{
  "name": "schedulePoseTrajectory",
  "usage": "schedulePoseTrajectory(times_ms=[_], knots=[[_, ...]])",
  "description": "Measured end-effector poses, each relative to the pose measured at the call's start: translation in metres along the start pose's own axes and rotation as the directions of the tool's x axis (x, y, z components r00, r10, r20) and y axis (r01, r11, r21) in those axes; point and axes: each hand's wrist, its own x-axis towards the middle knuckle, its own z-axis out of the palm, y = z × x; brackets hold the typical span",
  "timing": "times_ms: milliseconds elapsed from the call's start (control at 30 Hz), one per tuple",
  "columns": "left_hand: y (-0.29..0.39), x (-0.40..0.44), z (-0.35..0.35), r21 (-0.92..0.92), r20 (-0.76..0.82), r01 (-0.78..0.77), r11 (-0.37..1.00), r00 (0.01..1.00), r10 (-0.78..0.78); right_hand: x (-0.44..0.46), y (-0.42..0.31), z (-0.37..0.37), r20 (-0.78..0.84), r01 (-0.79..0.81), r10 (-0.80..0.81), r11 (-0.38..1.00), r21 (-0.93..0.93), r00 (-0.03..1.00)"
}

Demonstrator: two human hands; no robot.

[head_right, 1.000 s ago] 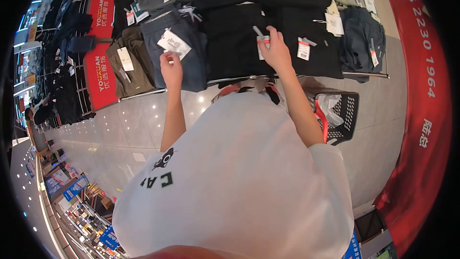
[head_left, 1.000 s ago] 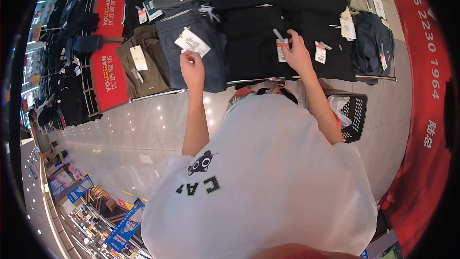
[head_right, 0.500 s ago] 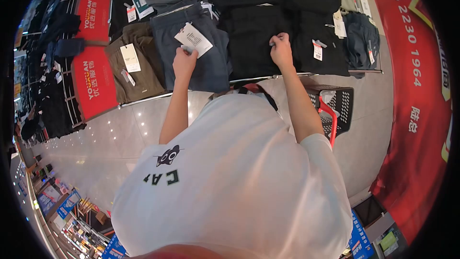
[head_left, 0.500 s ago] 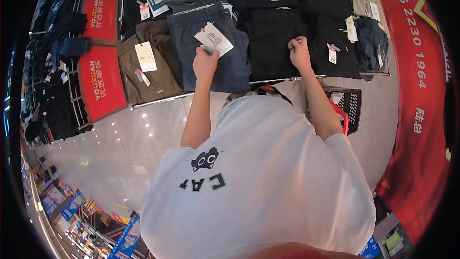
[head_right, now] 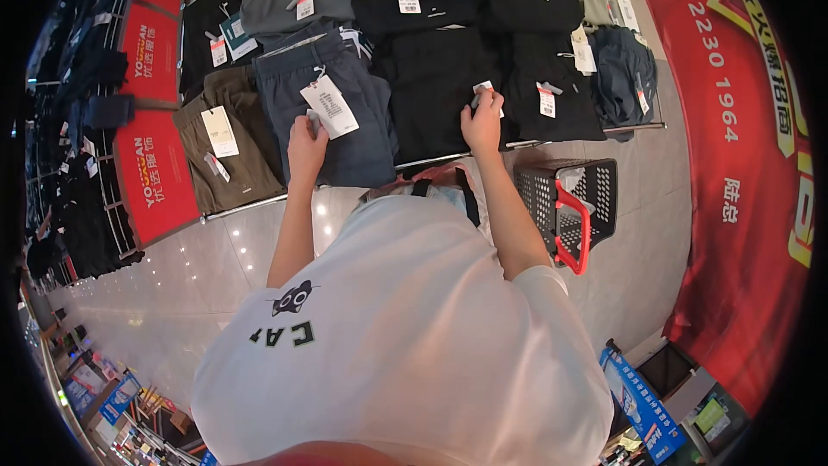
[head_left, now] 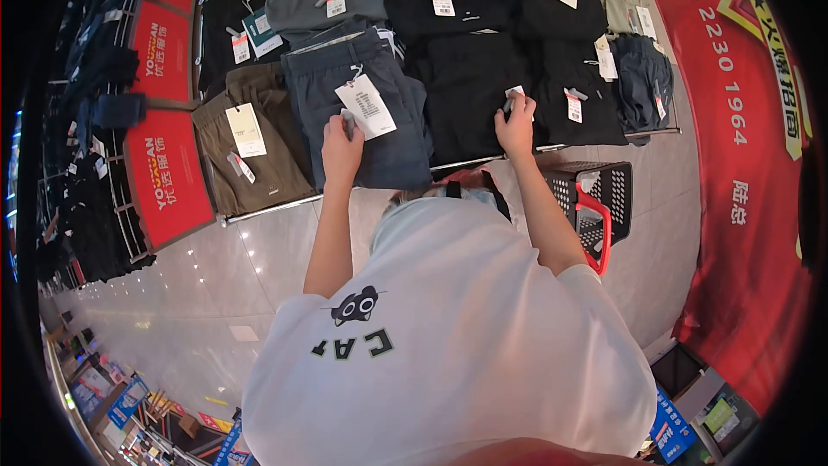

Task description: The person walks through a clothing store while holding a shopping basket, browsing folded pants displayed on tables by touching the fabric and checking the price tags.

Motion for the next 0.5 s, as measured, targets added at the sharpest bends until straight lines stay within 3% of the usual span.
schedulePoseTrajectory(times_ms=[133, 167, 200, 267, 433, 500], knots=[[0.001, -0.003, 0.004, 0.012, -0.007, -0.051, 0.999, 0.999, 0.051, -0.009, -0.016, -0.025, -0.044, -0.201, 0.204, 0.977, 0.074, 0.978], [0.002, -0.003, 0.005, 0.019, 0.008, -0.033, 0.999, 0.999, 0.033, -0.013, -0.01, -0.03, -0.11, -0.091, 0.098, 0.993, 0.068, 0.989], [0.004, -0.001, 0.006, 0.027, 0.021, -0.02, 0.999, 1.0, 0.019, -0.019, -0.006, -0.038, -0.12, -0.098, 0.106, 0.993, 0.071, 0.987], [0.007, -0.002, 0.007, 0.005, 0.039, 0.007, 1.0, 0.999, -0.007, -0.038, -0.005, -0.066, -0.018, -0.211, 0.222, 0.946, 0.245, 0.975], [0.004, -0.005, 0.008, -0.028, 0.034, 0.077, 0.997, 0.997, -0.076, -0.11, 0.072, -0.093, -0.241, -0.159, 0.201, 0.97, 0.183, 0.949], [-0.006, -0.01, 0.011, -0.021, -0.007, 0.08, 0.997, 0.997, -0.08, -0.138, 0.103, -0.113, -0.238, -0.297, 0.299, 0.954, 0.042, 0.924]])
